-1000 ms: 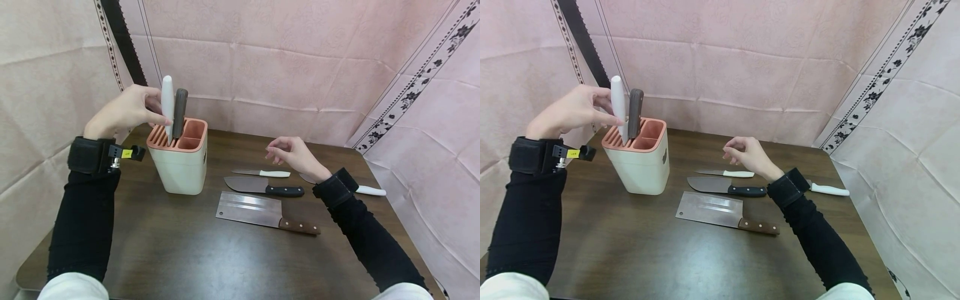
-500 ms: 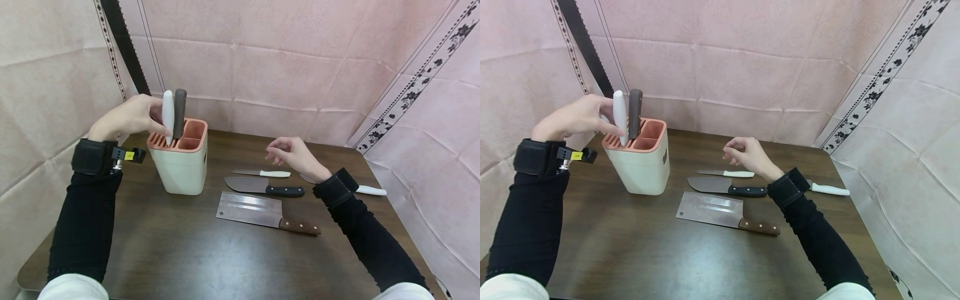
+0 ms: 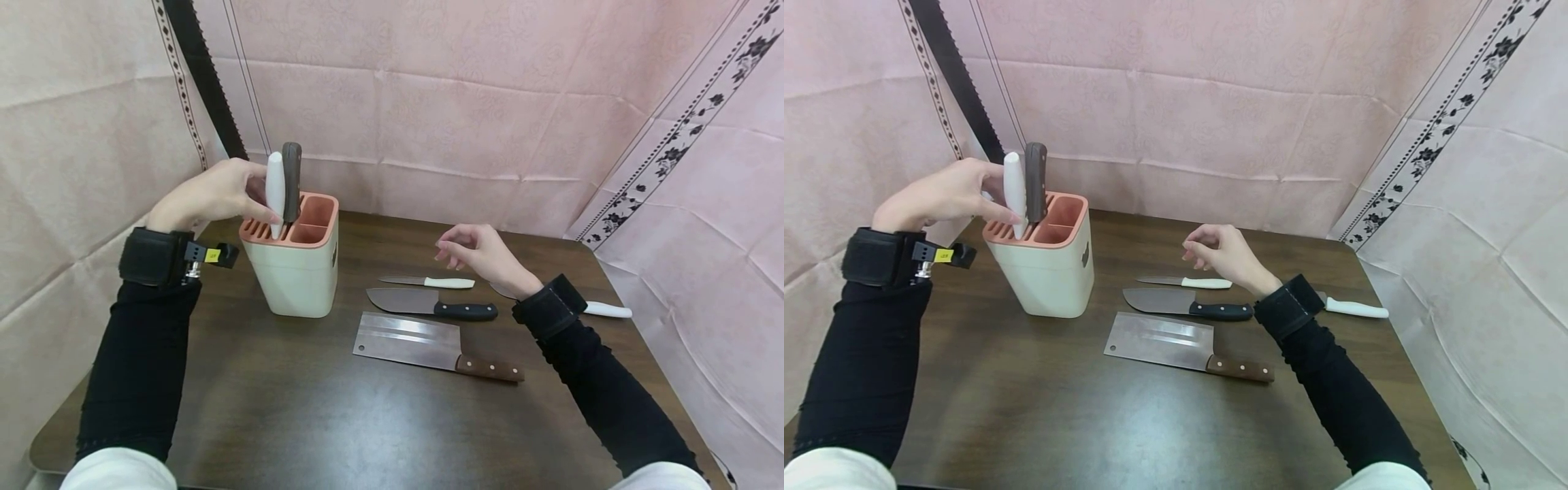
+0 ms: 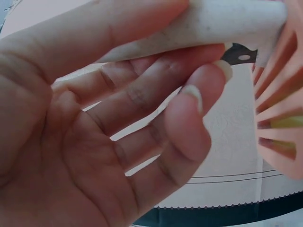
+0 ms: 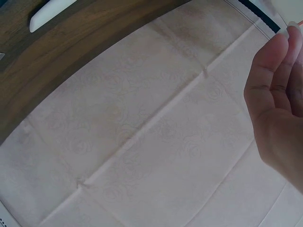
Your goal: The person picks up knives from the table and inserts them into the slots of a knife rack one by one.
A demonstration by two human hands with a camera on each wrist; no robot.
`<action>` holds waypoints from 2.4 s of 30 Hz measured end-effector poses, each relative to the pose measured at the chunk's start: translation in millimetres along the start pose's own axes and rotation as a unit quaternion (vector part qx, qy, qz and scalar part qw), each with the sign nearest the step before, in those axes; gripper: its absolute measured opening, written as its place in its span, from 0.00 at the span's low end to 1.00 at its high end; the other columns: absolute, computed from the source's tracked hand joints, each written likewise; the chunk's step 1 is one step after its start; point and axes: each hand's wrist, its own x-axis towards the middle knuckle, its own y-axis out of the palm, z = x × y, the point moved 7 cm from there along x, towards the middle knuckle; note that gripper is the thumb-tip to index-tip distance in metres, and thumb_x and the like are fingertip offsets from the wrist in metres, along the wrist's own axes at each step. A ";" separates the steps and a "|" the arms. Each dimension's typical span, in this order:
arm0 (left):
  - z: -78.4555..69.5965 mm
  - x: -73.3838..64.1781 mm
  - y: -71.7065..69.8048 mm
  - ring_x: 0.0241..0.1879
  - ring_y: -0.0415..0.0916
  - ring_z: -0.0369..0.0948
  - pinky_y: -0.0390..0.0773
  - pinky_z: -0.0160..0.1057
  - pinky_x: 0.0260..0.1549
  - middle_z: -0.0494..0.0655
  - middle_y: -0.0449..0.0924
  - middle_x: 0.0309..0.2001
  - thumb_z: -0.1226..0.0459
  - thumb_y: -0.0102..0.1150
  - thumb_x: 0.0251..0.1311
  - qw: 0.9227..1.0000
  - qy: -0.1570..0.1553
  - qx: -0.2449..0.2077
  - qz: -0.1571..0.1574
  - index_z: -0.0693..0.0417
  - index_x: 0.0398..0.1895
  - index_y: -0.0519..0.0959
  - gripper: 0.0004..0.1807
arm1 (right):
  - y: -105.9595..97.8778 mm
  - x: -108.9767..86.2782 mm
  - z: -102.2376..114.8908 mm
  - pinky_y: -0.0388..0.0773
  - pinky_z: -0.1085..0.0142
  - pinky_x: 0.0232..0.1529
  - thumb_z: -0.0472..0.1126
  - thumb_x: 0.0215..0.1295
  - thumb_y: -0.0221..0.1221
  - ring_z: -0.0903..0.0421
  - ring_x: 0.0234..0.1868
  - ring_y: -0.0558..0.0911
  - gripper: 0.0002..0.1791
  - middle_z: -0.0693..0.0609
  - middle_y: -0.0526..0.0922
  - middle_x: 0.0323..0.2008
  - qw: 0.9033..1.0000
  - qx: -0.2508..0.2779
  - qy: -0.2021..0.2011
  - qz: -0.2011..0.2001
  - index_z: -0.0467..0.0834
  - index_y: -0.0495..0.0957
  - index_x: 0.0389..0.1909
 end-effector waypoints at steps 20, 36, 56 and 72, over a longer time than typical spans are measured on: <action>-0.4 -10.9 4.2 0.30 0.75 0.44 0.74 0.39 0.27 0.51 0.80 0.31 0.57 0.63 0.60 0.995 -0.012 0.097 0.034 0.60 0.40 0.78 0.14 | -6.9 -9.9 -5.5 0.81 0.68 0.32 0.43 0.69 0.57 0.56 0.29 0.81 0.11 0.46 0.86 0.35 0.999 -0.030 0.011 -0.008 0.41 0.80 0.44; -36.9 -20.7 38.3 0.31 0.76 0.40 0.78 0.37 0.32 0.47 0.81 0.30 0.55 0.59 0.64 0.984 0.051 0.087 0.150 0.57 0.37 0.78 0.13 | -72.7 -38.7 -98.1 0.79 0.51 0.48 0.38 0.71 0.51 0.41 0.46 0.83 0.16 0.35 0.83 0.47 0.964 -0.243 0.088 -0.070 0.32 0.78 0.51; -50.3 -13.2 55.6 0.30 0.74 0.37 0.75 0.34 0.29 0.43 0.79 0.28 0.56 0.61 0.62 0.977 0.104 0.106 0.153 0.52 0.34 0.77 0.09 | -149.1 -153.9 -266.4 0.68 0.34 0.45 0.30 0.48 0.54 0.28 0.46 0.75 0.11 0.26 0.79 0.40 0.828 -0.472 0.267 -0.144 0.29 0.74 0.34; -55.2 -11.3 61.0 0.31 0.74 0.39 0.78 0.38 0.33 0.45 0.80 0.30 0.53 0.62 0.61 0.975 0.101 0.089 0.175 0.54 0.39 0.76 0.14 | -161.5 -159.0 -243.9 0.65 0.38 0.44 0.29 0.46 0.60 0.32 0.44 0.73 0.17 0.30 0.79 0.38 0.803 -0.554 0.179 -0.128 0.33 0.73 0.40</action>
